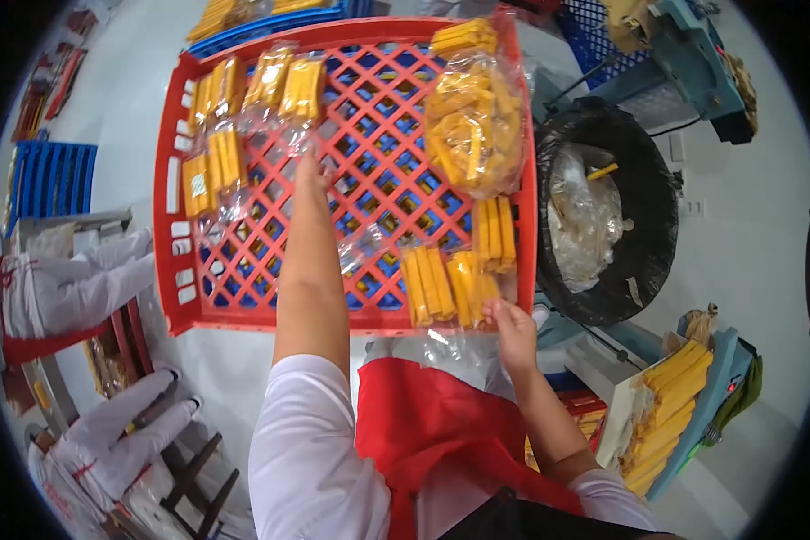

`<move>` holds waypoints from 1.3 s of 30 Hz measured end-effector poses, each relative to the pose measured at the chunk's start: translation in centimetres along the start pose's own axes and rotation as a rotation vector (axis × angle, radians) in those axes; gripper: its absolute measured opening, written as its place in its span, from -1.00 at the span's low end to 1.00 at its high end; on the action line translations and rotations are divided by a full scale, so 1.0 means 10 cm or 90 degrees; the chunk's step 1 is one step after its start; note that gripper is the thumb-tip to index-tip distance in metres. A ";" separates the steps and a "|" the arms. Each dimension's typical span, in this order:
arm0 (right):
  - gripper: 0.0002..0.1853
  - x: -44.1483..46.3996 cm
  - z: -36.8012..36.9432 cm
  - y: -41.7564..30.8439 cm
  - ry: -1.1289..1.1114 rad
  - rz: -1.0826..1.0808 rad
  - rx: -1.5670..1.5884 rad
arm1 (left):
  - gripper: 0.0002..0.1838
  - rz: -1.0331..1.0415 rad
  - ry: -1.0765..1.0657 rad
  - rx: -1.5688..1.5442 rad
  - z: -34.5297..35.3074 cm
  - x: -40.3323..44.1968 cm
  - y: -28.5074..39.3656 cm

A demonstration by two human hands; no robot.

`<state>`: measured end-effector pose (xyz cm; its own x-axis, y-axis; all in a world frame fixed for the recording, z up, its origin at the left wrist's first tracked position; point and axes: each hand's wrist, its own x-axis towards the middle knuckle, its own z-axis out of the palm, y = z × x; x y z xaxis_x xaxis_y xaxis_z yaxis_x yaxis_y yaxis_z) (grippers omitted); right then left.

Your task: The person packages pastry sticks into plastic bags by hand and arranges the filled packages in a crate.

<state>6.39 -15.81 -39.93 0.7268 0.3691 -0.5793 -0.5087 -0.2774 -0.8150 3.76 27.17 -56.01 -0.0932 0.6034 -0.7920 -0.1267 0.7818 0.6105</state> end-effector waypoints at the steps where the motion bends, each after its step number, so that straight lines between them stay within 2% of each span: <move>1: -0.76 -0.03 -0.02 0.00 -0.024 0.003 -0.010 | -0.63 -0.001 -0.012 0.003 0.11 -0.02 0.06; 3: -0.77 -0.14 -0.05 -0.05 -0.022 -0.003 -0.010 | -0.49 0.028 -0.033 0.067 0.15 -0.08 0.22; 4: -0.76 -0.20 -0.06 -0.09 -0.028 -0.005 -0.030 | -0.49 0.030 -0.032 0.069 0.15 -0.13 0.27; 6: -0.75 -0.30 -0.06 -0.21 -0.049 -0.011 -0.048 | -0.59 0.286 -0.168 -0.017 0.10 -0.29 0.50; 7: -0.76 -0.33 -0.04 -0.29 -0.074 -0.016 -0.062 | -0.59 0.300 -0.162 -0.022 0.04 -0.42 0.69; 9: -0.77 -0.38 0.03 -0.49 -0.118 -0.035 -0.066 | -0.67 0.425 -0.108 0.308 -0.15 -0.80 1.16; 10: -0.78 -0.37 0.09 -0.60 -0.136 -0.028 -0.056 | -0.75 0.518 -0.196 0.365 -0.28 -1.20 1.39; 11: -0.79 -0.35 0.15 -0.71 -0.154 -0.022 -0.045 | -0.75 0.539 -0.185 0.361 -0.38 -1.58 1.62; 13: -0.68 -0.34 0.31 -1.00 -0.239 -0.006 0.012 | -0.78 0.455 -0.322 0.573 -0.63 -2.39 2.01; 15: -0.59 -0.43 0.50 -1.34 -0.286 0.065 0.060 | -0.77 0.411 -0.429 0.740 -0.86 -3.60 2.39; 16: -0.57 -0.49 0.61 -1.51 -0.302 0.104 0.082 | -0.80 0.364 -0.526 0.695 -0.98 -3.85 2.51; 17: -0.51 -0.51 0.70 -1.59 -0.348 0.134 0.107 | -0.81 0.380 -0.549 0.693 -1.09 -3.96 2.63; 18: -0.45 -0.54 0.76 -1.65 -0.393 0.166 0.130 | -0.82 0.355 -0.641 0.637 -1.17 -4.36 2.70; 19: -0.41 -0.61 0.79 -1.77 -0.539 0.197 0.189 | -0.84 0.331 -0.734 0.576 -1.22 -4.76 2.76; 20: -0.37 -0.69 0.82 -1.88 -0.685 0.226 0.246 | -0.84 0.361 -0.773 0.599 -1.26 -4.88 2.85; 21: -0.37 -0.82 0.84 -2.01 -0.688 0.217 0.244 | -0.84 0.371 -0.774 0.599 -1.27 -5.04 2.86; 23: -0.35 -1.11 0.82 -2.26 -0.990 0.205 0.418 | -0.83 0.456 -0.707 0.588 -1.24 -5.38 2.79; 25: -0.35 -1.20 0.77 -2.37 -0.979 0.156 0.416 | -0.77 0.504 -0.696 0.521 -1.24 -5.68 2.63; 27: -0.35 -1.29 0.72 -2.44 -0.962 0.110 0.416 | -0.68 0.554 -0.722 0.157 -1.21 -5.85 2.48; 28: -0.36 -1.35 0.71 -2.48 -0.930 0.044 0.472 | -0.59 0.562 -0.768 0.057 -1.23 -5.91 2.43; 29: -0.36 -1.40 0.69 -2.55 -0.897 -0.029 0.528 | -0.59 0.571 -0.779 0.055 -1.25 -5.94 2.34; 31: -0.39 -1.51 0.61 -2.71 -0.949 -0.030 0.565 | -0.54 0.561 -0.727 -0.101 -1.27 -5.87 2.05; 33: -0.39 -1.48 0.53 -2.71 -0.950 -0.035 0.571 | -0.53 0.560 -0.668 -0.027 -1.22 -5.67 1.68; 35: -0.37 -1.47 0.49 -2.71 -0.889 -0.034 0.563 | -0.34 0.554 -0.654 0.072 -1.26 -5.79 1.32; 37: -0.40 -1.49 0.48 -2.70 -0.762 -0.155 0.347 | -0.12 0.801 -0.659 0.208 -1.20 -5.92 1.06; 38: -0.45 -1.46 0.48 -2.65 -0.735 -0.217 0.328 | 0.00 0.932 -0.457 0.378 -1.20 -5.88 1.05; 39: -0.45 -1.41 0.40 -2.66 -0.729 -0.209 0.327 | 0.00 0.922 -0.460 0.379 -1.21 -5.85 1.08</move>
<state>7.84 -10.07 -10.15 0.1745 0.9692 0.1736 -0.6863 0.2461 -0.6844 -4.07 -1.60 -3.14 0.6562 0.6268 0.4203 0.0232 -0.5734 0.8189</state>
